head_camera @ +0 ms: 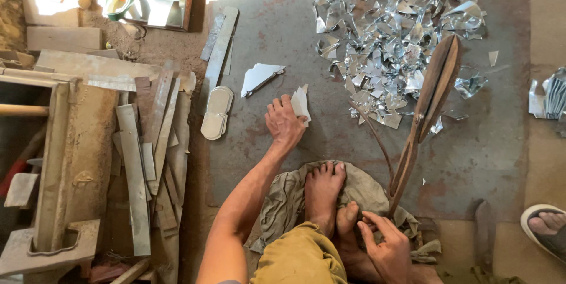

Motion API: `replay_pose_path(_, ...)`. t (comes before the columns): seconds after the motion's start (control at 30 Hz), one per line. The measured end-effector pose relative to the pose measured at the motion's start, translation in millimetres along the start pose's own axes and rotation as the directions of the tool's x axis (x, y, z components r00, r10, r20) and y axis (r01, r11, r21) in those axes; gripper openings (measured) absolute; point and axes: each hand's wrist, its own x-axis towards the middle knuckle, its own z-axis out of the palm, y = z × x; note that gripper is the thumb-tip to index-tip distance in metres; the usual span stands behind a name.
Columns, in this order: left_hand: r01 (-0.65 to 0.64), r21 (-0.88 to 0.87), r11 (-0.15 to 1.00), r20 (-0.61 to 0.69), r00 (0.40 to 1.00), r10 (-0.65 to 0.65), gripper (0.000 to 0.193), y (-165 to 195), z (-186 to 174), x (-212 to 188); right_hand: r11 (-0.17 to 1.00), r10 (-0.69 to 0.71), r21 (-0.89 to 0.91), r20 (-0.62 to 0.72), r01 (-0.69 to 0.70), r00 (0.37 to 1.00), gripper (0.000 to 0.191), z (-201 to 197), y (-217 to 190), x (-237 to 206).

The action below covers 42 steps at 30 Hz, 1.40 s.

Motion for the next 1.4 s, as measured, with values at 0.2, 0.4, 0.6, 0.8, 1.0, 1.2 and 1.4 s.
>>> replay_pose_path(0.2,-0.063,-0.005,0.998,-0.058,0.996,0.063,0.070,-0.3,-3.4,-8.3,0.995,0.100,-0.002,-0.002,-0.100,0.995,0.028,-2.4,-6.3,1.5)
replay_pose_path(0.4,0.009,-0.051,0.999,0.000,1.000,-0.009,0.066,-0.9,-6.0,-6.9,0.997,0.076,0.020,0.012,-0.077,0.997,0.027,2.2,-2.4,2.8)
replay_pose_path(0.6,0.071,-0.103,0.992,0.020,0.997,-0.070,0.059,-6.1,4.3,-2.7,0.999,-0.011,0.034,-0.011,0.011,1.000,0.029,9.3,47.4,-2.2)
replay_pose_path(0.8,0.024,-0.015,1.000,-0.099,0.995,-0.025,0.047,-0.9,-5.4,-4.3,0.989,-0.131,-0.073,-0.086,0.125,0.988,0.028,75.0,32.9,37.9)
replay_pose_path(1.0,-0.007,-0.149,0.989,-0.097,0.995,-0.008,0.041,21.3,-54.0,-20.9,0.955,0.051,-0.293,0.050,-0.034,0.997,0.027,174.2,-47.2,121.2)
replay_pose_path(1.2,0.118,-0.357,0.926,0.086,0.992,-0.093,0.063,18.6,-50.1,-24.6,0.942,0.120,-0.332,0.183,-0.054,0.976,0.027,172.3,-68.6,132.2)
replay_pose_path(1.4,0.591,-0.731,0.341,0.552,0.806,-0.213,0.082,17.0,13.6,-28.7,0.939,0.196,-0.320,0.192,-0.127,0.962,0.027,82.4,37.0,94.0)
